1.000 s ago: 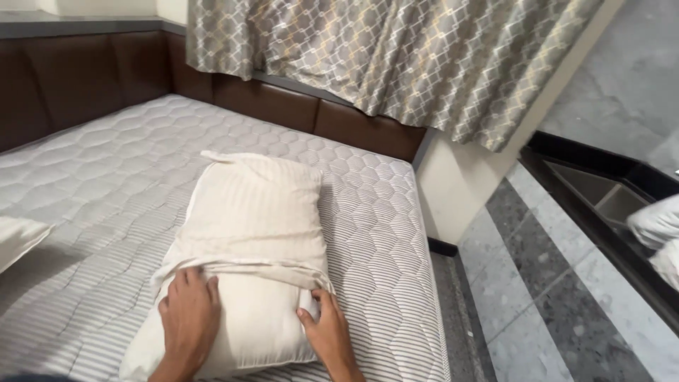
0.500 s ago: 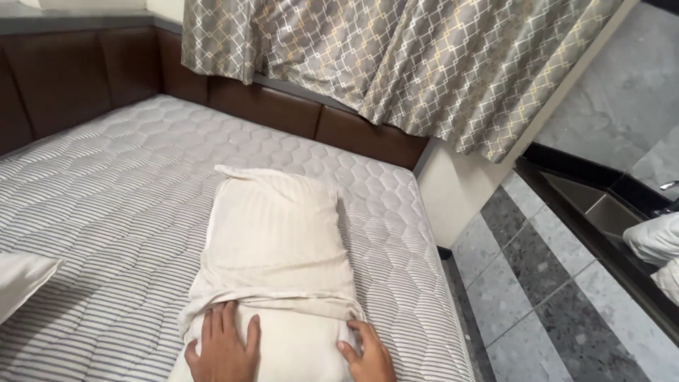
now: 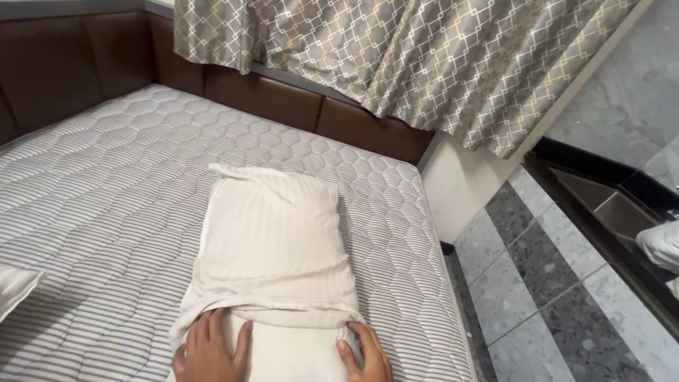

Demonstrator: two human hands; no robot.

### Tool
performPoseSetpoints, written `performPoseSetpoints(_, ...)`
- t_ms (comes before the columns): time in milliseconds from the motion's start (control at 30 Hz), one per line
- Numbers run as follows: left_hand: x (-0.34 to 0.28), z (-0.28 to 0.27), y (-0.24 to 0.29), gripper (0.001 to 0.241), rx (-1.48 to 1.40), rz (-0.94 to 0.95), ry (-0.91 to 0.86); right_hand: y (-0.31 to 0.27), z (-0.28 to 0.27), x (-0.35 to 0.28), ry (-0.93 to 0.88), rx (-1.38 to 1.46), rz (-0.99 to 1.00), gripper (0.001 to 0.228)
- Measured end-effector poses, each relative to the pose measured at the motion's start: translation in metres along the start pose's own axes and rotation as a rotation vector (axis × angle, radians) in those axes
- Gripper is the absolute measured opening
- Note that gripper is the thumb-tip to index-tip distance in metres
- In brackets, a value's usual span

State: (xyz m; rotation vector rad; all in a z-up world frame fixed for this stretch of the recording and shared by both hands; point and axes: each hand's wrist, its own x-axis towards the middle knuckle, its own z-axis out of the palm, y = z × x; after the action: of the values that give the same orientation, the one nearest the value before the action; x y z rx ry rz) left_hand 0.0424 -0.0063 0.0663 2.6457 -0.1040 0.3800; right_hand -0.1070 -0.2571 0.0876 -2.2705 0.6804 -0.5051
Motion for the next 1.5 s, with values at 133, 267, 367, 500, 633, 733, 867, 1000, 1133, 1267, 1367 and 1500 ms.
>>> performPoseSetpoints(133,0.001,0.025,-0.029,0.077,-0.280,0.149,0.184,0.000,0.000,-0.003,-0.002,0.035,0.123,0.047)
performPoseSetpoints(267,0.000,0.025,-0.041,0.077,-0.057,-0.031,0.115,0.011,0.006,-0.007,0.163,0.006,-0.089,0.038)
performPoseSetpoints(367,-0.007,-0.036,-0.021,0.076,-0.095,-0.111,0.037,-0.033,-0.009,-0.019,0.185,0.055,-0.007,0.041)
performPoseSetpoints(500,-0.014,-0.101,0.013,0.070,-0.142,-0.084,-0.060,-0.083,-0.027,-0.032,0.129,0.131,0.019,0.045)
performPoseSetpoints(633,-0.014,-0.111,0.027,0.067,-0.156,-0.029,-0.065,-0.091,-0.030,-0.031,0.104,0.095,-0.017,0.046)
performPoseSetpoints(733,-0.011,-0.110,0.032,0.060,-0.265,0.019,-0.051,-0.096,-0.032,-0.026,0.110,0.106,-0.132,0.051)
performPoseSetpoints(867,-0.002,-0.106,0.036,0.060,-0.245,0.059,-0.049,-0.126,-0.043,-0.021,0.000,-0.012,-0.108,0.054)
performPoseSetpoints(1000,0.000,-0.105,0.038,0.059,-0.235,0.078,-0.042,-0.139,-0.040,-0.014,0.005,-0.190,-0.200,0.052)
performPoseSetpoints(1133,0.002,-0.101,0.039,0.059,-0.223,0.092,-0.046,-0.144,-0.029,-0.007,-0.005,-0.200,-0.271,0.049)
performPoseSetpoints(1267,0.013,-0.090,0.039,0.063,-0.224,0.121,-0.070,-0.136,-0.018,0.005,0.025,-0.174,-0.321,0.050)
performPoseSetpoints(1367,0.023,-0.083,0.038,0.066,-0.221,0.115,-0.126,-0.136,-0.018,0.010,0.000,-0.158,-0.291,0.051)
performPoseSetpoints(1500,0.036,-0.074,0.038,0.069,-0.232,0.091,-0.180,-0.139,-0.019,0.020,-0.047,-0.168,-0.225,0.053)
